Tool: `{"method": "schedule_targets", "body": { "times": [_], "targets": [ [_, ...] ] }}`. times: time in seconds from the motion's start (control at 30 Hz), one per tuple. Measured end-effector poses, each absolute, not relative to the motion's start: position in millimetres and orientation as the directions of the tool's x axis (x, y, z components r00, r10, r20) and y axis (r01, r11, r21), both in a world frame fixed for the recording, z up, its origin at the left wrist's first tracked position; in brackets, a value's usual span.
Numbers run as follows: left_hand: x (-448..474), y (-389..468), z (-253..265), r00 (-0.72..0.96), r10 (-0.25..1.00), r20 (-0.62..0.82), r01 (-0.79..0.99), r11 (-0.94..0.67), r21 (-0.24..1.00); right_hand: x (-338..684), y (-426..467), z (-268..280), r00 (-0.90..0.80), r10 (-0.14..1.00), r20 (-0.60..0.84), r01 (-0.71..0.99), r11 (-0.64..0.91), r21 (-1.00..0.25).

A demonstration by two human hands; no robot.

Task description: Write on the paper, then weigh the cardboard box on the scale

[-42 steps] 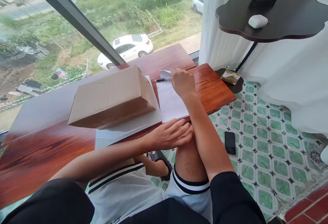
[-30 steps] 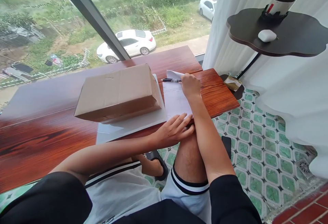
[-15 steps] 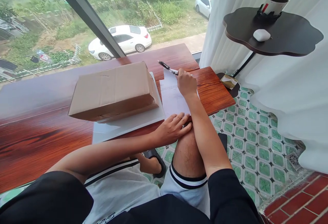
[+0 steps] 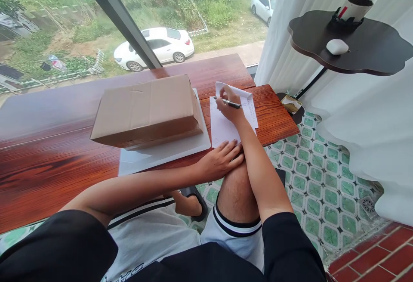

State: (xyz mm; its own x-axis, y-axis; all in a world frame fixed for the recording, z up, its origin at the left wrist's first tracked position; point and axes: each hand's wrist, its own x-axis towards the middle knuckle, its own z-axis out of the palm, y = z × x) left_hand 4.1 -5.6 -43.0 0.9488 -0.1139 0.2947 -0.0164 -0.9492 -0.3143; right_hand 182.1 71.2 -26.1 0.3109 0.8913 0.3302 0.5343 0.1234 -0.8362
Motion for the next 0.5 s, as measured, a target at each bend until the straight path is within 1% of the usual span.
{"method": "schedule_targets", "body": {
  "times": [0.07,0.13,0.17,0.23,0.33,0.4,0.43,0.5],
  "targets": [
    [4.4,-5.1,-44.5,0.958,-0.104,0.269,-0.028,-0.962,-0.273,183.5,72.1,-30.0,0.270,0.927,0.260,0.378,0.146,-0.914],
    [4.9,-4.7,-45.7,0.965,-0.099,0.242,-0.041,-0.971,-0.234,185.1,72.8,-33.2,0.257,0.944,0.209,0.309,0.125,-0.943],
    [5.3,-4.5,-46.1,0.967,-0.096,0.234,-0.044,-0.975,-0.219,186.5,72.6,-34.2,0.265,0.944,0.195,0.311,0.107,-0.944],
    [6.7,-3.8,-46.8,0.968,-0.095,0.230,-0.049,-0.979,-0.199,191.8,70.1,-33.6,0.302,0.929,0.213,0.391,0.083,-0.917],
    [10.2,-1.7,-47.9,0.966,-0.102,0.240,-0.063,-0.984,-0.167,203.1,61.3,-25.0,0.394,0.847,0.356,0.530,0.107,-0.841],
    [12.5,-0.1,-48.7,0.962,-0.116,0.247,-0.084,-0.987,-0.136,208.4,55.2,-17.1,0.466,0.779,0.420,0.531,0.134,-0.837],
    [13.2,0.6,-49.2,0.960,-0.125,0.250,-0.097,-0.988,-0.123,209.3,53.1,-14.3,0.486,0.766,0.421,0.504,0.148,-0.851],
    [13.5,1.0,-49.8,0.955,-0.145,0.260,-0.118,-0.986,-0.118,208.2,51.9,-13.1,0.463,0.801,0.381,0.447,0.161,-0.880]
  ]
}}
